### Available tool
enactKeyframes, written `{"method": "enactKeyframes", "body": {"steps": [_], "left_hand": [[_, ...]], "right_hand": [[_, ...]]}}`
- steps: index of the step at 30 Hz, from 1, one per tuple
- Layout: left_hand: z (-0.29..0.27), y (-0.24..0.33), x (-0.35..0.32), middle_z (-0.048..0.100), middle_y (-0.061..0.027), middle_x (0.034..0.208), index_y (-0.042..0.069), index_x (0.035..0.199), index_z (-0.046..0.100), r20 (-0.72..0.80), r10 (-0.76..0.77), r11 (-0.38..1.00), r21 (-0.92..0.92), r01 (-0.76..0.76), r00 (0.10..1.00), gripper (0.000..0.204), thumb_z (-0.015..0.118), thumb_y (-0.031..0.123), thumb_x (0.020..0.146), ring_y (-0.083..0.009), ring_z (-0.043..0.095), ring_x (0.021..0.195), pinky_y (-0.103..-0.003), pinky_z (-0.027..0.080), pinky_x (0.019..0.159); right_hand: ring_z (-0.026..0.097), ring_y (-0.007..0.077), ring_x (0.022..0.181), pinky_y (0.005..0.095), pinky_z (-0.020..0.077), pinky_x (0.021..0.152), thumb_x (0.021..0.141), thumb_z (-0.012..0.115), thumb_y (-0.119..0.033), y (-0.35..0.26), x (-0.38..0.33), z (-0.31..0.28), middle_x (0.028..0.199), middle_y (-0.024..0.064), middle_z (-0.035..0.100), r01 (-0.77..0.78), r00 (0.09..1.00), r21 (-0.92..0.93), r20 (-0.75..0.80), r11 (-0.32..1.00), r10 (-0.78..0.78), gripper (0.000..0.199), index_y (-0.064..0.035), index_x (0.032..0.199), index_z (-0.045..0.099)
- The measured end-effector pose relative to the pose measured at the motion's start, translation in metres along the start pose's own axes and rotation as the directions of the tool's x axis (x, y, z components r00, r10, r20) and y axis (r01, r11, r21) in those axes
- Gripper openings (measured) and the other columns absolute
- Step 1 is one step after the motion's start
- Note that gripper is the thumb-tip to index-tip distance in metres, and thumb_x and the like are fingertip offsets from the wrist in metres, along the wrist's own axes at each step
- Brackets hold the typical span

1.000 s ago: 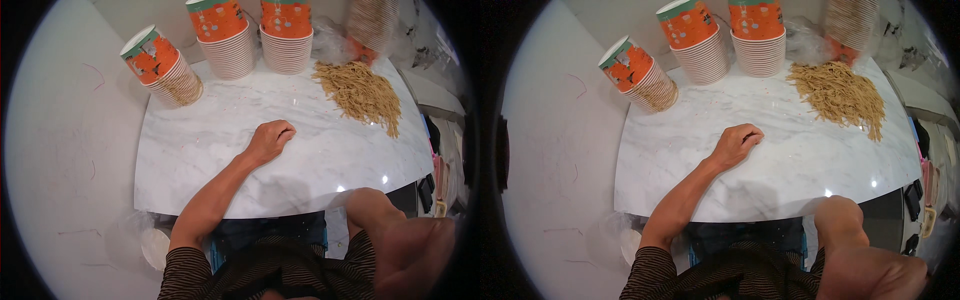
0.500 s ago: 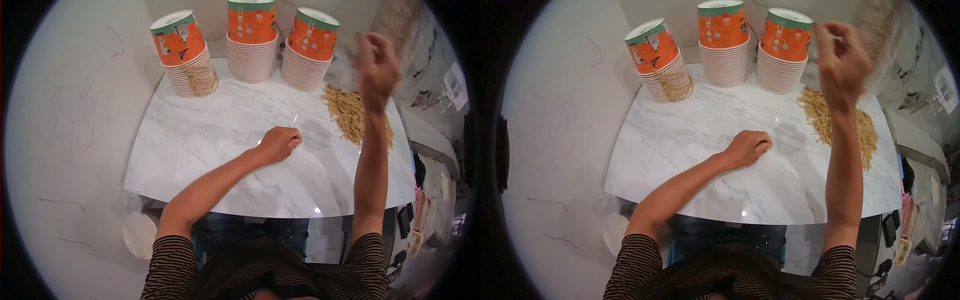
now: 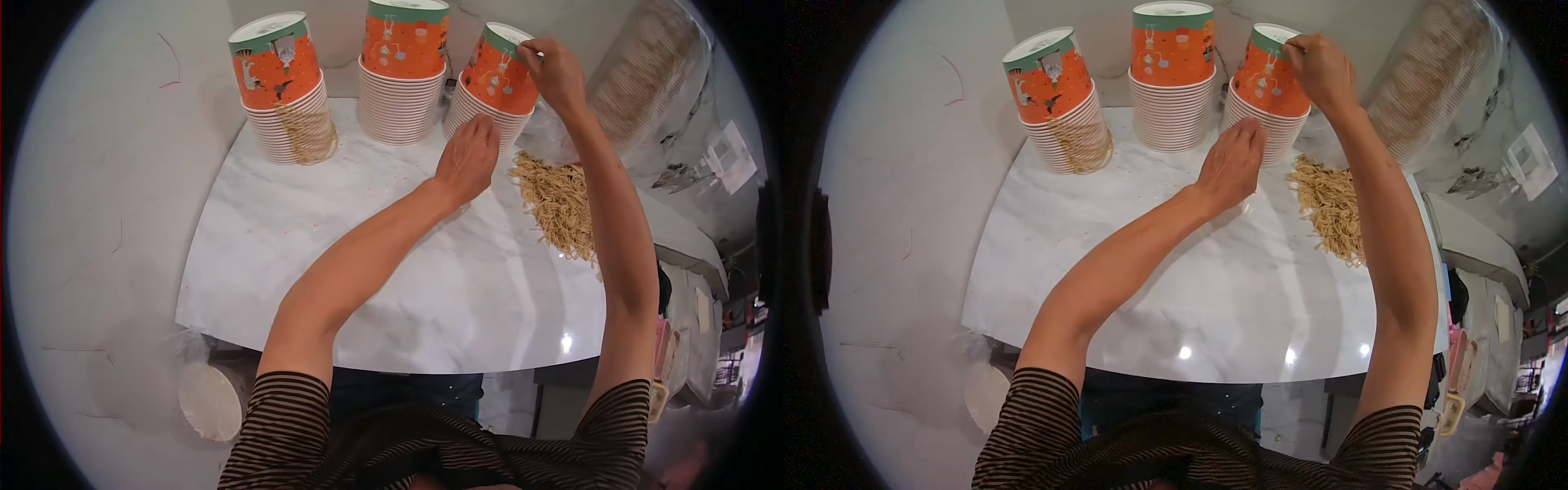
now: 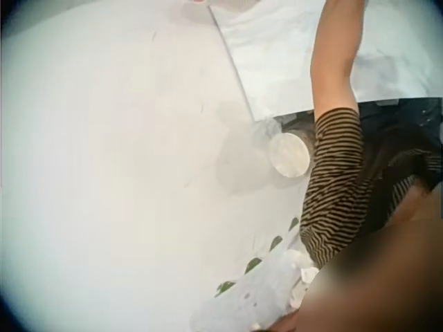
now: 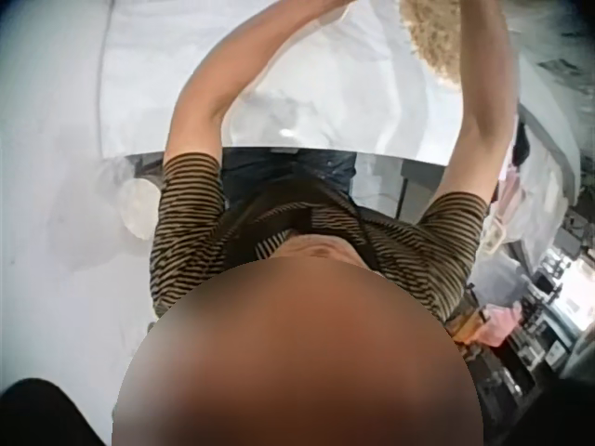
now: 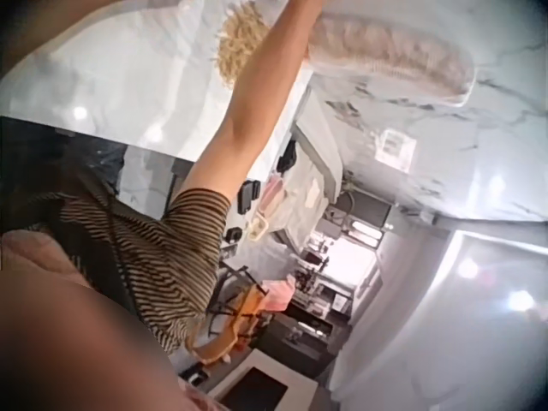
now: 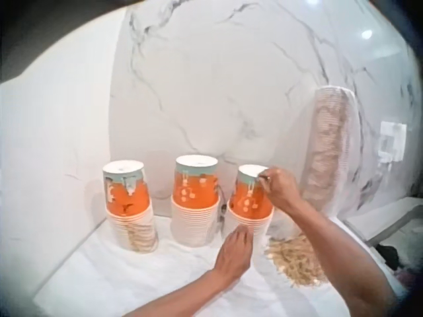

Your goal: Tying a thin string around the rim of paper cups.

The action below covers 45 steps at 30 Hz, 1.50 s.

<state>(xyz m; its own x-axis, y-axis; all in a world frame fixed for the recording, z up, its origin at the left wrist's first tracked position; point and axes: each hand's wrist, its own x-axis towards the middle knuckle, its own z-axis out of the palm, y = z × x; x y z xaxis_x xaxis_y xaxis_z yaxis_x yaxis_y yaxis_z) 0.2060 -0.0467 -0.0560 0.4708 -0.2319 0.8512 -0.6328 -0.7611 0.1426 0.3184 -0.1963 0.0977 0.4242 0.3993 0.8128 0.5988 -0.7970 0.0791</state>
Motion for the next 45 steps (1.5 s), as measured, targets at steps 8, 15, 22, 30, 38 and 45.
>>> {"method": "enactKeyframes", "body": {"steps": [8,15,22,30,38,45], "left_hand": [[0.015,-0.016,0.011,0.056,-0.0196,0.110,-0.005,0.107,0.058,-0.009,0.024,0.996,0.083,-0.023,1.000,0.040,0.068,-0.005,0.069,-0.0352,0.056,0.113,-0.043,0.047,0.099],[0.021,-0.019,0.015,0.056,-0.0188,0.114,-0.008,0.118,0.057,-0.012,0.026,0.994,0.109,-0.024,1.000,0.051,0.070,-0.004,0.068,-0.0328,0.056,0.113,-0.042,0.048,0.093],[0.028,-0.018,0.006,0.055,-0.0212,0.123,-0.010,0.127,0.054,-0.123,0.060,0.989,0.143,-0.042,0.991,0.058,0.069,-0.004,0.070,-0.0341,0.055,0.115,-0.042,0.046,0.094],[0.031,-0.013,0.015,0.056,-0.0183,0.120,-0.005,0.119,0.058,-0.033,-0.051,0.983,0.177,0.056,0.998,0.049,0.071,-0.001,0.071,-0.0320,0.055,0.109,-0.042,0.046,0.090],[0.033,-0.009,0.020,0.055,-0.0125,0.109,0.001,0.110,0.061,0.055,-0.133,0.966,0.231,0.117,0.990,0.038,0.071,0.003,0.073,-0.0294,0.057,0.102,-0.040,0.046,0.084],[0.029,-0.010,0.025,0.056,-0.0138,0.111,0.000,0.111,0.060,0.133,-0.227,0.962,0.187,0.201,0.965,0.035,0.067,-0.002,0.077,-0.0324,0.057,0.106,-0.043,0.047,0.088]], "right_hand": [[0.069,0.0192,0.059,0.0342,0.0539,0.065,0.095,0.073,-0.026,0.002,0.008,0.001,0.087,0.0099,0.075,-0.180,0.979,0.175,0.123,0.968,0.160,0.022,-0.0065,0.105,0.077],[0.070,0.0293,0.075,0.0400,0.0536,0.077,0.092,0.074,-0.030,0.013,0.010,0.011,0.097,0.0086,0.075,-0.271,0.960,0.271,0.142,0.923,0.240,0.022,-0.0110,0.103,0.079],[0.067,0.0142,0.061,0.0298,0.0533,0.061,0.097,0.073,-0.021,0.011,0.008,0.006,0.093,0.0086,0.073,-0.176,0.983,0.250,0.088,0.952,0.159,0.021,-0.0017,0.106,0.075],[0.071,0.0255,0.079,0.0383,0.0538,0.076,0.093,0.073,-0.030,0.014,0.009,0.010,0.095,0.0076,0.075,-0.260,0.965,0.289,0.100,0.921,0.241,0.023,-0.0098,0.102,0.079],[0.073,0.0213,0.077,0.0365,0.0564,0.076,0.092,0.074,-0.039,0.042,0.031,0.009,0.086,0.0092,0.076,-0.327,0.940,0.358,0.026,0.875,0.341,0.031,-0.0112,0.105,0.080],[0.063,0.0076,0.082,0.0236,0.0522,0.074,0.101,0.071,-0.033,0.067,0.056,-0.078,0.096,0.0007,0.072,-0.217,0.861,0.625,-0.241,0.750,0.449,0.035,-0.0030,0.121,0.074]]}}
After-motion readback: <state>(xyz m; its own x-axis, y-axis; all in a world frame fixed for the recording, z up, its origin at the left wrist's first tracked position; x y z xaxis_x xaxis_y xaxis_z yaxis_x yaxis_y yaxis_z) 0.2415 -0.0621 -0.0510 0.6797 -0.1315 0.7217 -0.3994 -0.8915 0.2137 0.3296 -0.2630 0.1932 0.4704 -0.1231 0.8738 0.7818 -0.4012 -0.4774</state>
